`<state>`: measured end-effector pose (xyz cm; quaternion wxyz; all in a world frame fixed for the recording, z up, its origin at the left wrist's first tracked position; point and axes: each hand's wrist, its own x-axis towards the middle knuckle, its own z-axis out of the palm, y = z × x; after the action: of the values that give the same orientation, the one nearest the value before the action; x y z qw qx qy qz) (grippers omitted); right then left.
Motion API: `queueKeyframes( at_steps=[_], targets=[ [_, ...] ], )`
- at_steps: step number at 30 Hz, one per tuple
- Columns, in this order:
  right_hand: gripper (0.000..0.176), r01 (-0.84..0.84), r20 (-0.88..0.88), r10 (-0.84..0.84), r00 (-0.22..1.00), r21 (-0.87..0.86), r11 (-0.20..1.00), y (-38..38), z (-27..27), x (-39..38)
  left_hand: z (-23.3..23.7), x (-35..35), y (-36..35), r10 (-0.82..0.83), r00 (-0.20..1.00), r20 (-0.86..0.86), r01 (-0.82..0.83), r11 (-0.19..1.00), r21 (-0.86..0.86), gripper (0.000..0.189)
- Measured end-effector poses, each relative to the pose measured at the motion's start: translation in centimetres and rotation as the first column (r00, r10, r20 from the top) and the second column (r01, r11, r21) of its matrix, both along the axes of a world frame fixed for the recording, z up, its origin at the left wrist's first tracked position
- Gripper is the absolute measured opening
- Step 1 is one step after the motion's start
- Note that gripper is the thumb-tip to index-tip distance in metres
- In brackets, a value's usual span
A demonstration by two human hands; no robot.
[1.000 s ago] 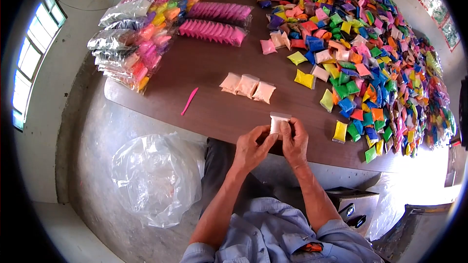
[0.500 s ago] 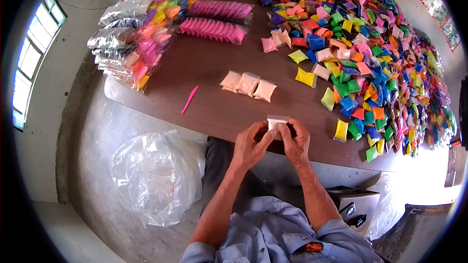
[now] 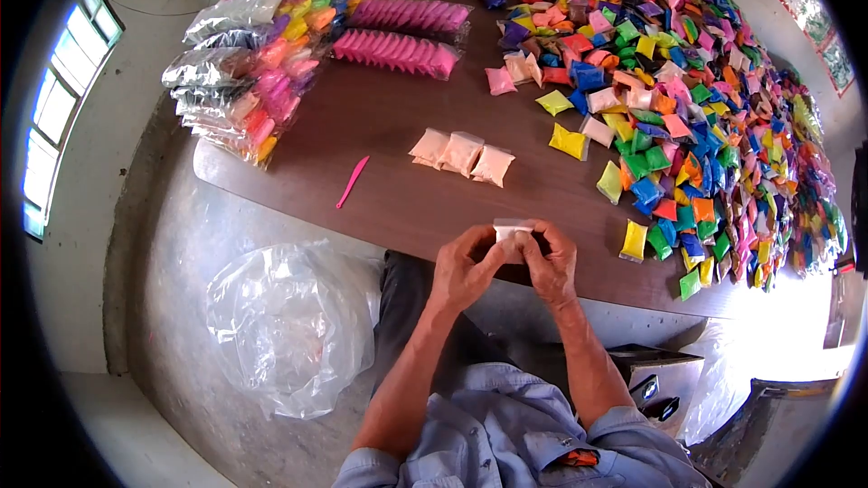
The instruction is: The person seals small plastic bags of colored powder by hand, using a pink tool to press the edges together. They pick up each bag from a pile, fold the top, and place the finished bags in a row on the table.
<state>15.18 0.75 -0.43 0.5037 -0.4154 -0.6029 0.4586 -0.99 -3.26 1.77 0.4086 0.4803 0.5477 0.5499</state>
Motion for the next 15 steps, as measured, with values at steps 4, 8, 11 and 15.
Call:
queueKeyframes(
  at_steps=[4, 8, 11, 15],
  targets=[
    [0.015, -0.021, 0.031, 0.022, 0.999, -0.025, 0.999, -0.1, 0.3, 0.1, -1.1, 0.0, 0.2, 0.029, 1.000, 0.009, -0.029, 1.000, 0.006, 0.021],
    [0.015, -0.025, 0.073, 0.026, 0.997, -0.008, 1.000, -0.1, 0.7, -0.1, -2.1, -0.1, 0.2, 0.028, 1.000, -0.008, -0.028, 0.999, 0.030, 0.020],
    [0.013, -0.024, 0.064, 0.025, 0.998, -0.012, 1.000, -0.1, 0.4, 0.1, -2.4, -0.2, 0.2, 0.038, 0.998, -0.046, -0.037, 0.999, 0.037, 0.019],
    [0.015, -0.031, 0.065, 0.036, 0.997, -0.073, 0.997, -0.2, 0.6, 0.4, -1.5, -0.1, 0.1, 0.020, 1.000, 0.022, -0.020, 1.000, 0.003, 0.019]
  ],
)
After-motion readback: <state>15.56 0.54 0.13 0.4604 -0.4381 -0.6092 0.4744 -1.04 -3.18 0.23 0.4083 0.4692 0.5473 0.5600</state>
